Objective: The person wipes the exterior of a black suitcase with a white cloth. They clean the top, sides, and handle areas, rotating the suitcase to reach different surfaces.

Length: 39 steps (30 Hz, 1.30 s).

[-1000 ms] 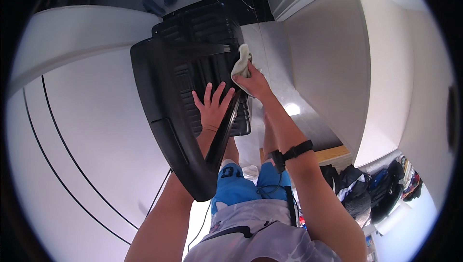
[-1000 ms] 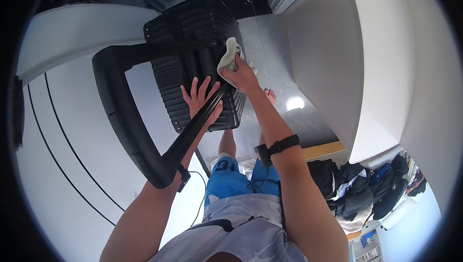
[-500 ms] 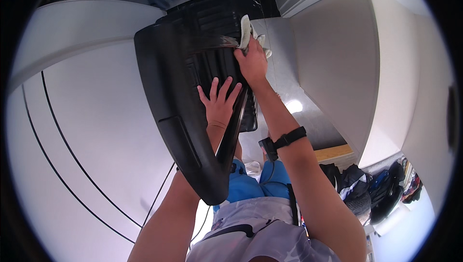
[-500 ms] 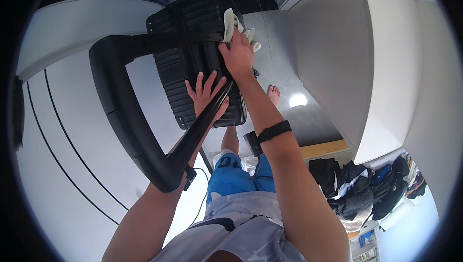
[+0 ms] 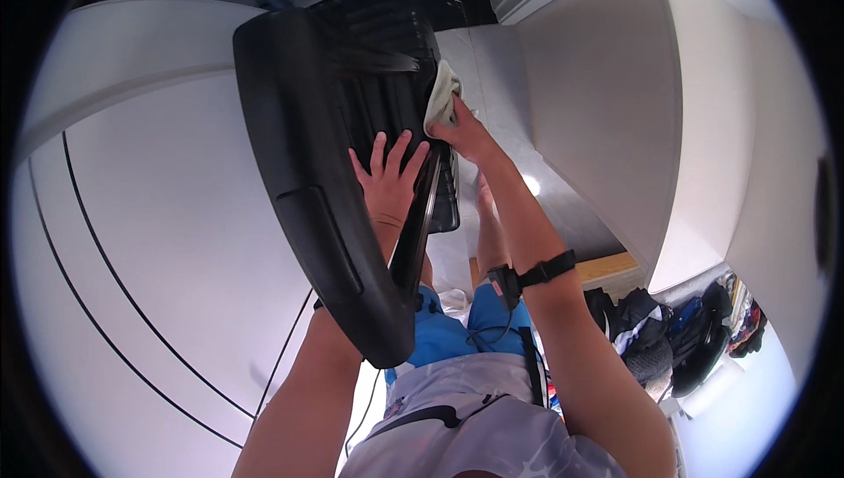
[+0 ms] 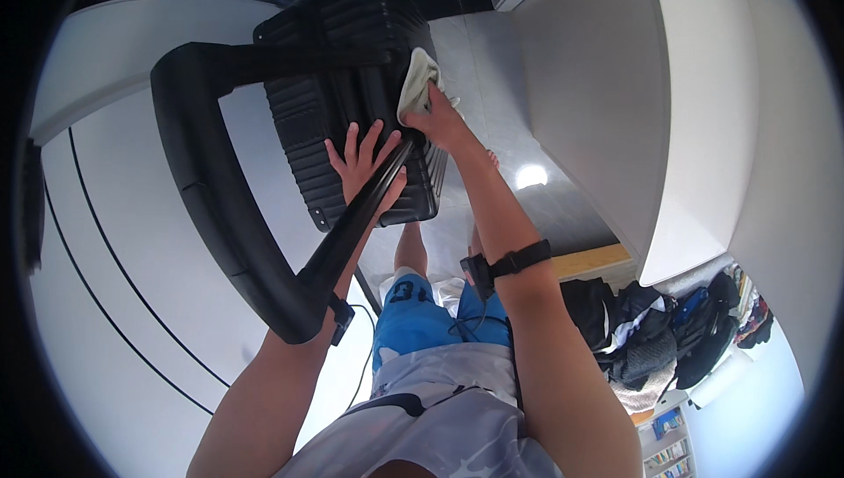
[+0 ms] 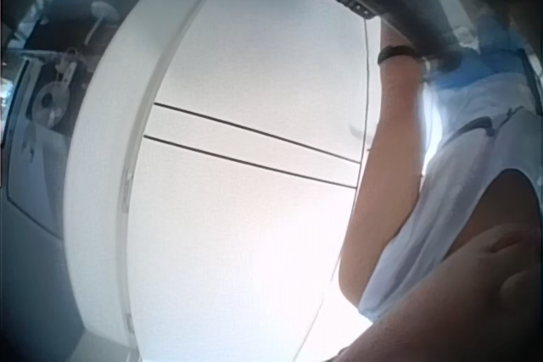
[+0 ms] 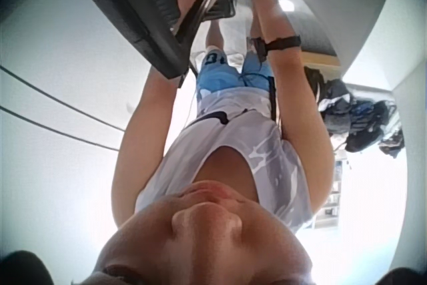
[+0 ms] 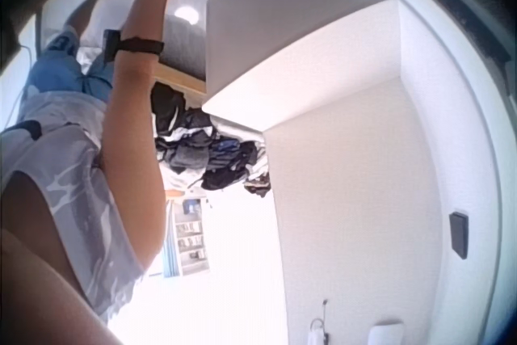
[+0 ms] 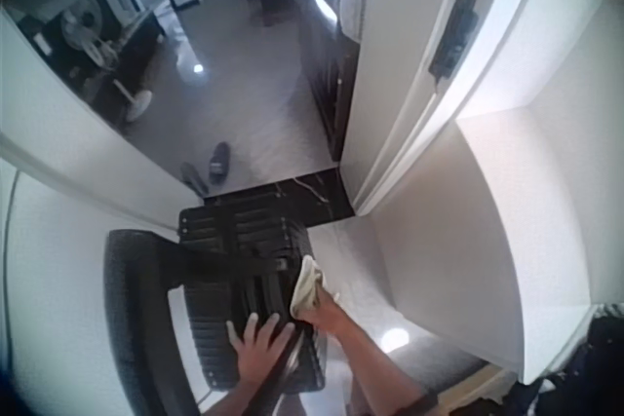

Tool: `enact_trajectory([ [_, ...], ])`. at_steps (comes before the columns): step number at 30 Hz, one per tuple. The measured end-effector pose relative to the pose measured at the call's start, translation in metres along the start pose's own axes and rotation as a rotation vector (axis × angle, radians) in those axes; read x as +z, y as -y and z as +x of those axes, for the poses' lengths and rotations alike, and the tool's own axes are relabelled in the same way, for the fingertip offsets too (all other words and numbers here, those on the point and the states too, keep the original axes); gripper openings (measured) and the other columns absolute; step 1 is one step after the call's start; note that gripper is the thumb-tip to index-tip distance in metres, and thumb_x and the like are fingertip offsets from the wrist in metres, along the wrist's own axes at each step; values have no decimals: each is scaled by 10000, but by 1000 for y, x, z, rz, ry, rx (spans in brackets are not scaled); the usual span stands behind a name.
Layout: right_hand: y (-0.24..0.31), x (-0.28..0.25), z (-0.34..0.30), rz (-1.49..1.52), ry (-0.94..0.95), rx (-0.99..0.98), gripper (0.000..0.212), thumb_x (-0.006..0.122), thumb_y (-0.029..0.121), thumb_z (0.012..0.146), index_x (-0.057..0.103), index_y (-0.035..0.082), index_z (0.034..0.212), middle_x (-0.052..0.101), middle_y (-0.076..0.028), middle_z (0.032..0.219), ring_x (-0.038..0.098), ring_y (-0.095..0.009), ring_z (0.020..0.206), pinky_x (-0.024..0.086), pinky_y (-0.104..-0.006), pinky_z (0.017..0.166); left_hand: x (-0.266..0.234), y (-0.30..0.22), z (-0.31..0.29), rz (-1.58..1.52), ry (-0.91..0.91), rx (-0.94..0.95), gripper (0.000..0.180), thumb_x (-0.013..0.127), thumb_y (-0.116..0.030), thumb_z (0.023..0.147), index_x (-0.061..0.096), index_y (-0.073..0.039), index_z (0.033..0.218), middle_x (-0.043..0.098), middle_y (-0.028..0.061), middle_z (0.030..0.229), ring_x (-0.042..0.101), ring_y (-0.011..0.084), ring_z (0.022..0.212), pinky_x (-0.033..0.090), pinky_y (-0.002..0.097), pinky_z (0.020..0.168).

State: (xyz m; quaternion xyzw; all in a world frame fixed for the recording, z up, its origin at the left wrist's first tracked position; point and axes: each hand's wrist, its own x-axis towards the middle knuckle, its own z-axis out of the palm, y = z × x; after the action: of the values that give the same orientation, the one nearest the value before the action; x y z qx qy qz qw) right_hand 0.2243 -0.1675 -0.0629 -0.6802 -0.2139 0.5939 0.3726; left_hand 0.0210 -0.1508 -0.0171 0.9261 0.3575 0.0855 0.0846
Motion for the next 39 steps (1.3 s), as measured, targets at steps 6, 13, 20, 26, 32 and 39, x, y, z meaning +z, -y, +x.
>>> enact_trajectory([
  [6,13,-8,-7,-58,81,24,1007,807,292,706,335,-65,1521,533,-249,1446,504,-347,1376,388,-373,1145,1,2,-3,26,25,11,515,619,-435,827,686,-271,1310,459,12,1562,248,328,1542,48,722,1205],
  [13,32,-9,-1,-259,39,65,977,802,307,655,411,-63,1470,584,-237,1386,558,-352,1315,424,-377,1108,6,3,-2,30,-11,15,487,545,-489,903,683,-276,1318,463,11,1559,249,327,1541,47,728,1199],
  [20,-13,-11,-22,295,66,21,961,821,404,803,368,1,1548,553,-152,1441,507,-256,1345,360,-369,1149,4,3,-3,9,13,-3,485,502,-531,937,689,-284,1310,482,16,1550,257,325,1538,49,721,1202],
  [26,-59,5,-73,497,40,273,767,692,504,936,405,204,1580,456,7,1534,388,-190,1379,302,-458,1124,6,3,-2,39,-51,22,479,489,-536,949,693,-289,1305,485,16,1550,264,322,1538,51,710,1208],
  [32,-46,3,-87,487,27,329,692,661,393,941,429,190,1561,465,-8,1477,421,-192,1298,366,-481,1045,0,1,-3,10,28,-17,485,469,-526,960,677,-290,1329,476,19,1555,253,327,1542,52,709,1207],
  [39,-41,7,-44,371,8,136,711,687,348,909,448,64,1515,586,-72,1357,526,-195,1237,384,-326,1069,-2,0,-1,-8,25,-18,507,469,-516,950,656,-283,1359,462,28,1560,237,339,1543,46,708,1207],
])
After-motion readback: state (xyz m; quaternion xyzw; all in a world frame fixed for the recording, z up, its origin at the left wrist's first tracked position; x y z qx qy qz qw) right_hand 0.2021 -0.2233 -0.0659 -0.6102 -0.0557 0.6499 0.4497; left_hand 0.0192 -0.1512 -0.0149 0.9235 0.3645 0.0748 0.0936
